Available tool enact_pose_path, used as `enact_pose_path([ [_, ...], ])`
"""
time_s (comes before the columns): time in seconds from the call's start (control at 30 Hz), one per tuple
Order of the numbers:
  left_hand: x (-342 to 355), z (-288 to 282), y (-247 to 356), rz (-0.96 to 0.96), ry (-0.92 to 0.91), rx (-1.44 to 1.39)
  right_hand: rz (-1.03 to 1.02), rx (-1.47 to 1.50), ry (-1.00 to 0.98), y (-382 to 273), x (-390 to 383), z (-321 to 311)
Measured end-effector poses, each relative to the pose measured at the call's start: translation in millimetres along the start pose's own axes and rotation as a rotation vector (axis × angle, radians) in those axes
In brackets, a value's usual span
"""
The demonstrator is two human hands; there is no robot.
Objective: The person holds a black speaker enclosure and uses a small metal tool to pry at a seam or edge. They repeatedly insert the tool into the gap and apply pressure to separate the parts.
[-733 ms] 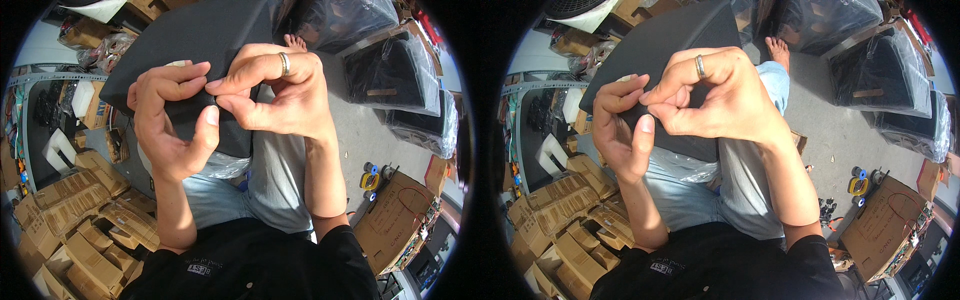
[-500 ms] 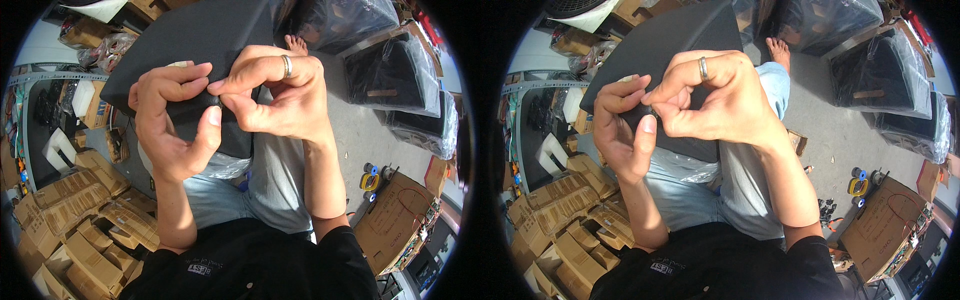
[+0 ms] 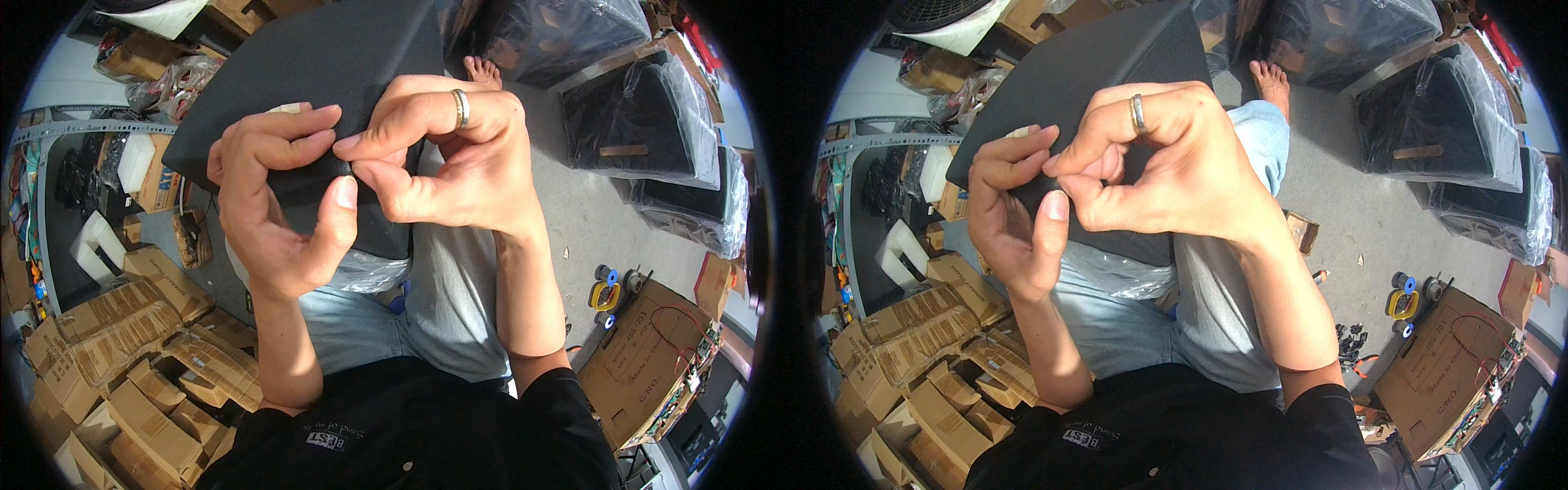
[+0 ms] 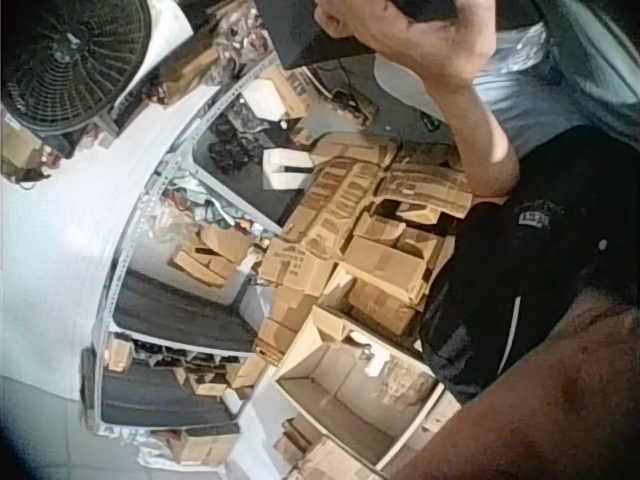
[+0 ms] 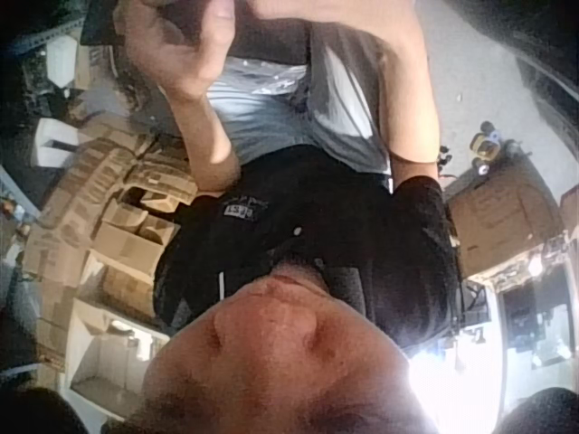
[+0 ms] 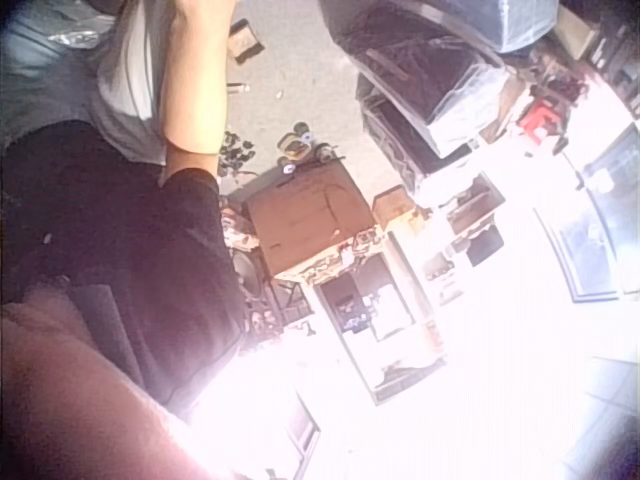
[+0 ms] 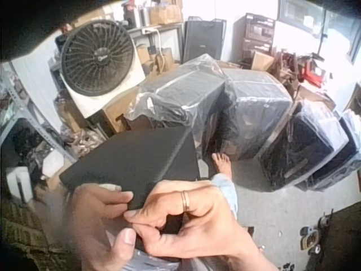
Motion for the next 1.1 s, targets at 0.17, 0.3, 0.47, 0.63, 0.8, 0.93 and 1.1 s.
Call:
enact_pose_path([
  [0.17, 0.3, 1.3, -0.6, -0.001, -0.006, 0.001, 0.019, -0.014, 0.006, 3.5, -2.3, -1.7],
  [0.3, 0.1, 0.3, 1.1, 0.016, -0.009, 0.015, 0.010, 0.043, 0.001, 2.9, -0.9, 0.0],
  [0.47, 0.1, -0.3, 0.3, 0.015, -0.008, 0.015, 0.011, 0.006, 0.009, 0.7, -1.2, 0.3],
  [0.63, 0.0, 0.6, 1.6, 0.010, -0.008, 0.011, 0.043, 0.037, -0.001, 5.8, -3.1, -0.1],
  [0.8, -1.7, 0.2, 1.8, 0.002, -0.008, 0.020, 0.023, 0.042, 0.009, 1.0, -2.2, 1.4],
  [0.93, -1.2, -0.2, 2.0, 0.007, -0.005, 0.023, 0.059, 0.041, 0.016, 5.3, -3.2, 0.9],
  [1.1, -1.5, 0.6, 3.4, 0.001, -0.006, 0.022, 0.096, 0.099, 0.038, 10.3, -6.3, -0.2],
])
Point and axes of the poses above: each hand's wrist, its own x-axis towards the middle knuckle, its own z-axis out of the palm, y = z × x, the point moved 10 cm from there along x, towards the middle knuckle
